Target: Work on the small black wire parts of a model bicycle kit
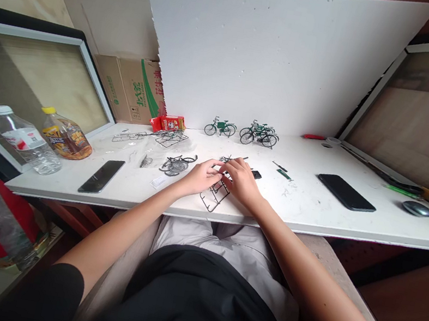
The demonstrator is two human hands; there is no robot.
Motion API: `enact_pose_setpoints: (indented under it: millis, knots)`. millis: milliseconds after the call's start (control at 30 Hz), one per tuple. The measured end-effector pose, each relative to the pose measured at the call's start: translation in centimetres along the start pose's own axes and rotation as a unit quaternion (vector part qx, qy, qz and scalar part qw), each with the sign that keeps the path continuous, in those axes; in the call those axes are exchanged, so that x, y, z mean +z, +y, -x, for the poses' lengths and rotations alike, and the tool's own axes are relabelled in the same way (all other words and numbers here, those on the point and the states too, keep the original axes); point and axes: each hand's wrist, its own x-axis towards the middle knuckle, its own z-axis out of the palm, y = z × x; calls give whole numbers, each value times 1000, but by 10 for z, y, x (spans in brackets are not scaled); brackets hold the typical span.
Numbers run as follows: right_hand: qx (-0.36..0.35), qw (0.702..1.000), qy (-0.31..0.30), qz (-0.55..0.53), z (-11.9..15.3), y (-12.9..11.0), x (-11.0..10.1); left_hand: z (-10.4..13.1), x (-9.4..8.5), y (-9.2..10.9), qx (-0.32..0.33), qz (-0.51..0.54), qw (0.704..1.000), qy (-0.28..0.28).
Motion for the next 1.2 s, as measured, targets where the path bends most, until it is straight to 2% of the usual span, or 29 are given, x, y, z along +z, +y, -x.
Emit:
enact_pose_setpoints:
  millis: [867, 1200]
  knots:
    - [34, 992, -48, -109, 0, 3, -1, -9, 2, -28, 11, -6, 1000, -2]
    - [46, 991, -48, -115, 2, -2, 0, -11, 3, -31, 9, 2, 1000, -3]
